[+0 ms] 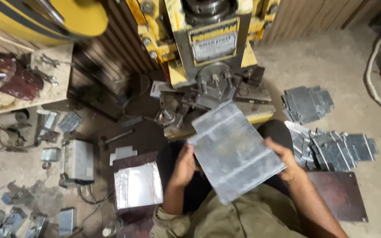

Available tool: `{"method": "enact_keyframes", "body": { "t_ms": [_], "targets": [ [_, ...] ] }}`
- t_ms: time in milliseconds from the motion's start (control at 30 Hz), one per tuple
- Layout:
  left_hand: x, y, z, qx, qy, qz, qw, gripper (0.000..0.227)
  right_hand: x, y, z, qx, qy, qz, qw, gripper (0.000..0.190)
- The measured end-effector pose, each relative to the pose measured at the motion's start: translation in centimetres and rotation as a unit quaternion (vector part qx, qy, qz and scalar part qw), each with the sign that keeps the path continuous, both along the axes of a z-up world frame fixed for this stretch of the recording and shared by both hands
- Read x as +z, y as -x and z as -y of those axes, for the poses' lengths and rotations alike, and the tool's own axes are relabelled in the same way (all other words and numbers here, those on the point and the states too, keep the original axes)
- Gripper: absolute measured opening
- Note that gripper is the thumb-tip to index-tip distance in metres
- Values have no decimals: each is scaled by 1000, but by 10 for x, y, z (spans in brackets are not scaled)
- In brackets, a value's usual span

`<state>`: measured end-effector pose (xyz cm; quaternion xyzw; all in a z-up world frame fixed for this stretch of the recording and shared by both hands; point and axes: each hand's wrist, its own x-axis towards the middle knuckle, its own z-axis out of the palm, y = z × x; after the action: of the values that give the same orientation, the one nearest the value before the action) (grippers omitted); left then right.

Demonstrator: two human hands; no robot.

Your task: The person sits on the floor and repeatedly places rectangular metal sheets into a yellow hydraulic press machine. They feed the sheets into the machine, operate the press, and then remove the processed metal pieces, stacking them nearby.

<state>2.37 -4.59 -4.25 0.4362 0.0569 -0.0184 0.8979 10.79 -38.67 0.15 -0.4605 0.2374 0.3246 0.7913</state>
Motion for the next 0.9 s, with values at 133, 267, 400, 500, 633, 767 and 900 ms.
{"method": "enact_keyframes", "body": {
  "t_ms": [133, 267, 400, 500, 633, 767, 900],
  "targets": [
    [0, -15, 38, 74, -33, -62, 995, 58, 24, -7, -13, -175, -120, 82, 974, 85],
    [22, -13, 75, 61, 36, -63, 995, 69, 38, 33, -36, -173, -78, 162, 968, 75],
    [22, -16, 71, 43, 57, -19, 997, 64, 32, 44, -57, -152, 30, 196, 968, 59],
    [24, -39, 55, 40, 60, -38, 997, 56, 39, 31, -62, -143, 19, 206, 968, 51],
    [30, -59, 53, 14, 75, -1, 997, 48, 54, 22, -68, -135, 36, 221, 965, 49],
    [27, -58, 53, 3, 68, 10, 998, 43, 55, 22, -68, -132, 47, 208, 968, 49],
    [24, -57, 50, -8, 57, 14, 998, 42, 49, 22, -67, -142, 28, 225, 964, 45]
  ]
}}
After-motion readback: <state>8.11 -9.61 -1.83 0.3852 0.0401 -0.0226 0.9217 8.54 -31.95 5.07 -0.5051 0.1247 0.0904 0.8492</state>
